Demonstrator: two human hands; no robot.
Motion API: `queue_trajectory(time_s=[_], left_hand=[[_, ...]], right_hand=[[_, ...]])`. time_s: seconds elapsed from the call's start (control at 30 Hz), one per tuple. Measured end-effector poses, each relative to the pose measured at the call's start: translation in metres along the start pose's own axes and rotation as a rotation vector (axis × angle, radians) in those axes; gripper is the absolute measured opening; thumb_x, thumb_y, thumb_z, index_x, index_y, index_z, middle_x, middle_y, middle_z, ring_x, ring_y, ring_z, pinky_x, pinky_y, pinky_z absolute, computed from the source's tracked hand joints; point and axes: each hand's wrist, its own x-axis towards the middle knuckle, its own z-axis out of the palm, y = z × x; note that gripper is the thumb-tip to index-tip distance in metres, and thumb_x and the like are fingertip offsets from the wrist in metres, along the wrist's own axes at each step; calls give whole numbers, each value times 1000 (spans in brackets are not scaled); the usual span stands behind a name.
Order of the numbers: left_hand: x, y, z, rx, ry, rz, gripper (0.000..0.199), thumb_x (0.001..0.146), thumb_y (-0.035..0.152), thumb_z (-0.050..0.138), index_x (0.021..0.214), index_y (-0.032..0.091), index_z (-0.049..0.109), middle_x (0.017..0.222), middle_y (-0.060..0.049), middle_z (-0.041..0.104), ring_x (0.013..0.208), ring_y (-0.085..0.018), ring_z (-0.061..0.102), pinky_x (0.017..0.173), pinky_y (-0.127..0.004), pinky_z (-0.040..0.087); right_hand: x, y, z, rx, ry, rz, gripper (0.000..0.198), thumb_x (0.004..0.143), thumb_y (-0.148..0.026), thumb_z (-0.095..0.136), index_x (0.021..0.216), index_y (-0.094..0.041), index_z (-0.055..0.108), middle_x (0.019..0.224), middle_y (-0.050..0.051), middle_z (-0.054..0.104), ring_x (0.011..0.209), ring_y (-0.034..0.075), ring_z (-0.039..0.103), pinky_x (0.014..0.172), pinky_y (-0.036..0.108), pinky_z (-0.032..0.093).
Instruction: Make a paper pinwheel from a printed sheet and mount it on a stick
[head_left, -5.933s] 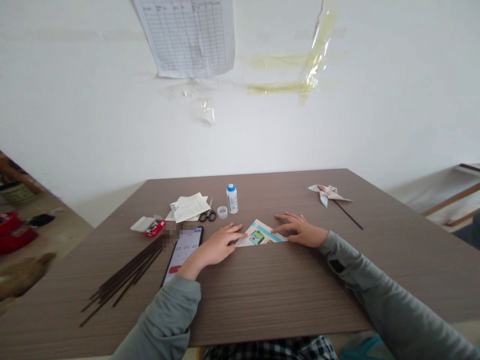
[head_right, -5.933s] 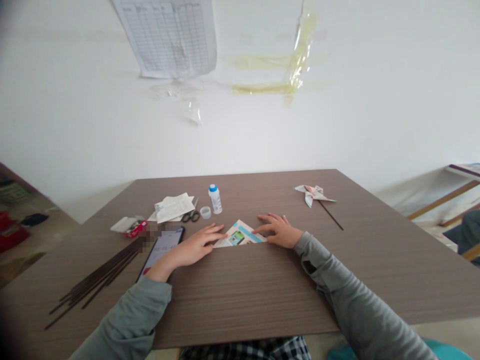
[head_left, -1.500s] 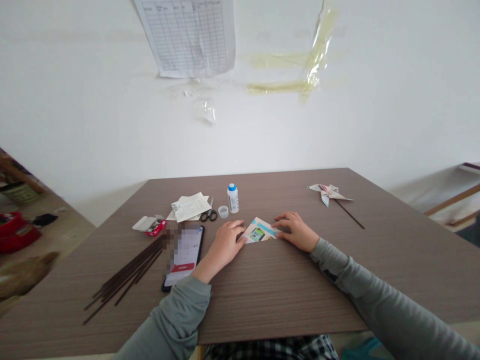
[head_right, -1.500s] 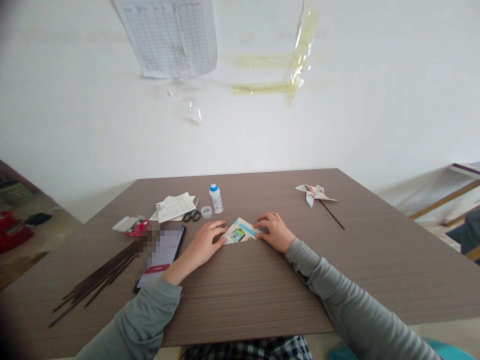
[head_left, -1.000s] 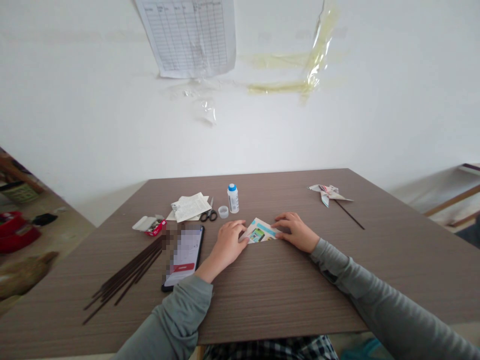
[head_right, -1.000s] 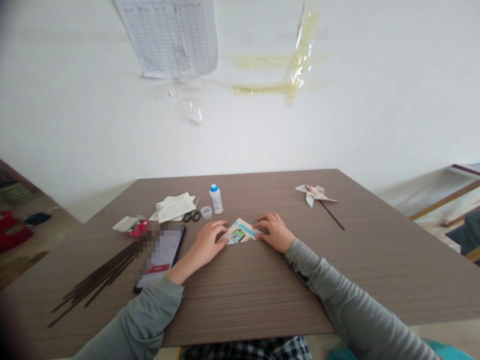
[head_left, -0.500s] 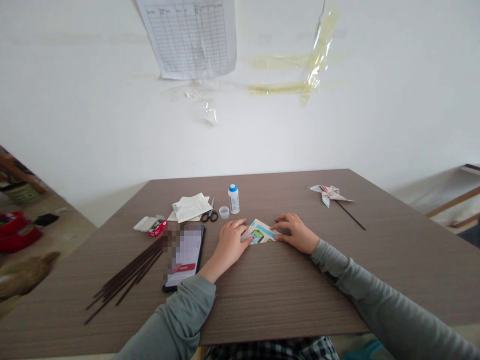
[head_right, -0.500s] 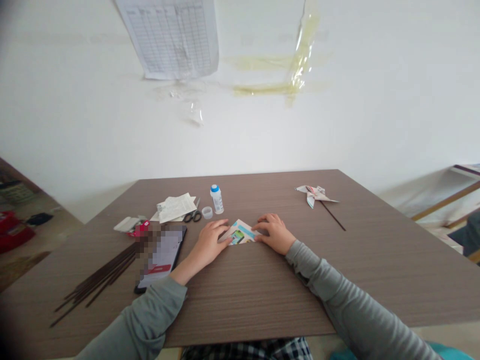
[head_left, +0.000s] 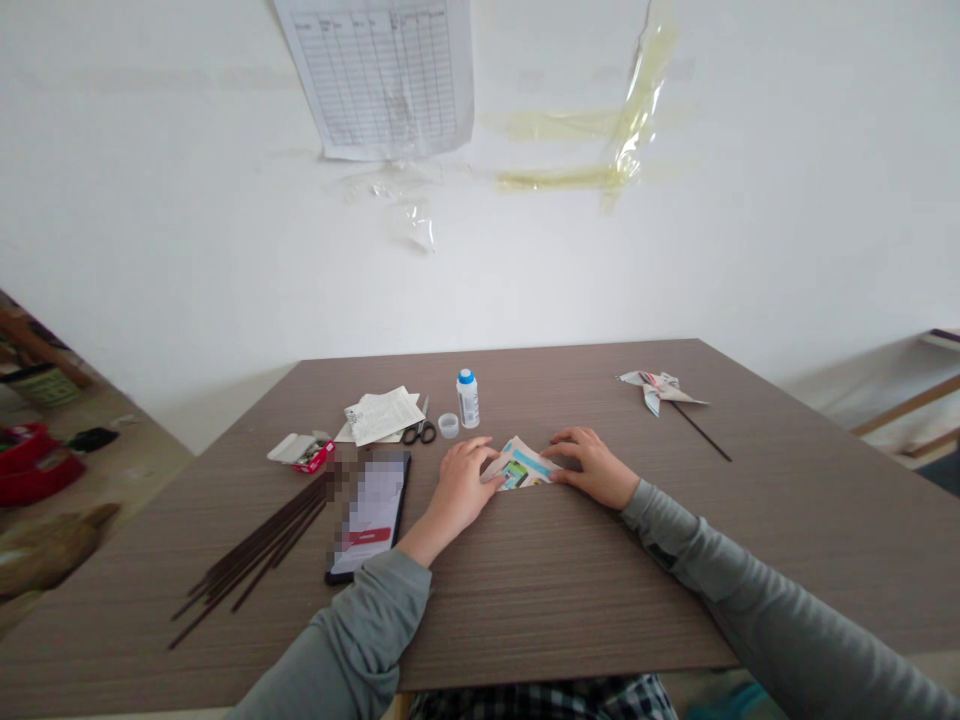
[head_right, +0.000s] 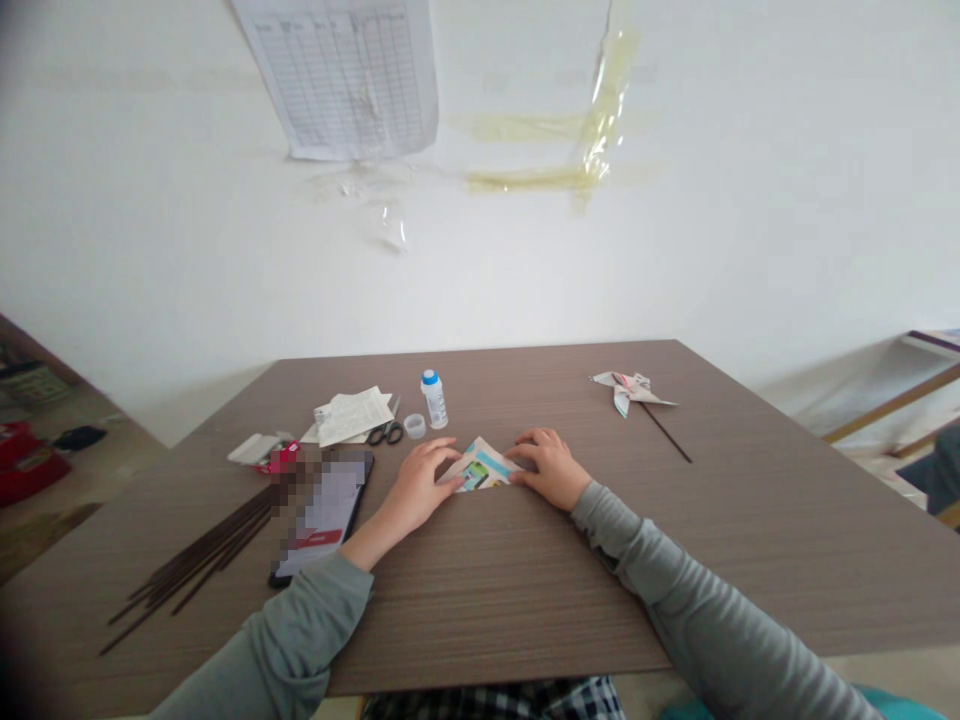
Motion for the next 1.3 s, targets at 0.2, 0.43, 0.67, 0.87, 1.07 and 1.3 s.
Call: queue_trajectory(time_s=[0.2,0.43,0.67,0.87,1.07,1.3], left_hand=[[2,1,0,1,6,-1,33,101,8,99,126,29,98,171,-12,89,165,-42,80,146,-67,59],[1,0,2,-2,-20,34,25,106,11,94,121,30,98,172,-12,90,167,-40,79,149,-68,56],[1,0,2,34,-26,46,33,107,16,96,136,32,100,172,-12,89,167,-41,79,150,-66,58],[1,-1,2,39,-52,60,20,112,21,93,126,29,104,171,-16,90,166,-46,79,149,-74,56],[0,0,3,32,-47,48,16,112,20,93,120,31,102,170,-14,90,165,-43,80,148,-74,56],[-1,6,-1,20,-58,31,11,112,17,95,113,27,99,167,-16,91,162,-43,82,144,-69,59]], right_hand=[[-1,-1,2,13,11,15,62,109,-38,94,170,-33,89,166,18,84,160,47,72,143,74,56],[4,-2,14,0,57,-35,51,120,-35,78,169,-36,89,159,16,87,155,43,74,138,71,61],[8,-4,20,6,90,-76,28,117,-41,90,142,-35,101,151,16,88,150,44,75,133,71,63],[8,-7,21,-2,78,-46,32,117,-37,91,148,-35,100,155,17,87,154,45,75,135,70,62],[10,-6,21,33,90,-62,27,115,-34,91,140,-32,98,149,16,89,150,43,76,136,69,61],[9,3,20,67,101,-69,28,110,-38,97,137,-29,97,149,16,90,150,44,78,137,69,61]])
